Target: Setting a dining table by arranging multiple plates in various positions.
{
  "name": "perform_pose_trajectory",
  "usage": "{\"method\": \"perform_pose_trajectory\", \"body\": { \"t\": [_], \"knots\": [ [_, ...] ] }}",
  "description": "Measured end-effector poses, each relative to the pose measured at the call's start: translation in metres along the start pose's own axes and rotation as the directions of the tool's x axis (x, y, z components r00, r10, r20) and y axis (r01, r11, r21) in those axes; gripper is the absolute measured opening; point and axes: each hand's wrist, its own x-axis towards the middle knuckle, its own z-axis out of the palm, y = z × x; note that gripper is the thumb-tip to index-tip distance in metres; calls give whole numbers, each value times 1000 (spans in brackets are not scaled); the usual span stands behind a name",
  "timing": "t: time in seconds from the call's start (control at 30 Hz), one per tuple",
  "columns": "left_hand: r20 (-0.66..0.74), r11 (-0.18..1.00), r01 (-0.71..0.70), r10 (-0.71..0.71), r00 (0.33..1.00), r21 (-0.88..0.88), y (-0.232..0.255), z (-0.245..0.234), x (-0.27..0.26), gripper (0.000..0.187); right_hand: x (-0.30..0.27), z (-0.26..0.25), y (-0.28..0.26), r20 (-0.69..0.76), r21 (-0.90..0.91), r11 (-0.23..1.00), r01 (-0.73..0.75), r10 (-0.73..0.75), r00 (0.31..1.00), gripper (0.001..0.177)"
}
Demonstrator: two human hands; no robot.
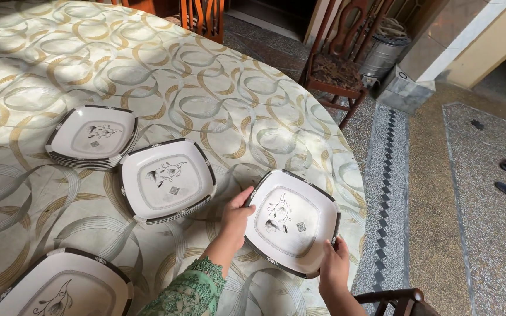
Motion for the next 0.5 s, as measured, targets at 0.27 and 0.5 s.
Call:
{"method": "perform_pose_trajectory", "body": {
  "t": [0.27,0.5],
  "knots": [
    [-61,994,67,-62,996,82,-58,13,21,57,11,-25,-5,-99,-84,989,-125,117,988,45],
    [-117,974,117,-95,989,192,-52,32,26,57,47,-38,25,-117,-150,985,-89,72,991,53]
  ]
}}
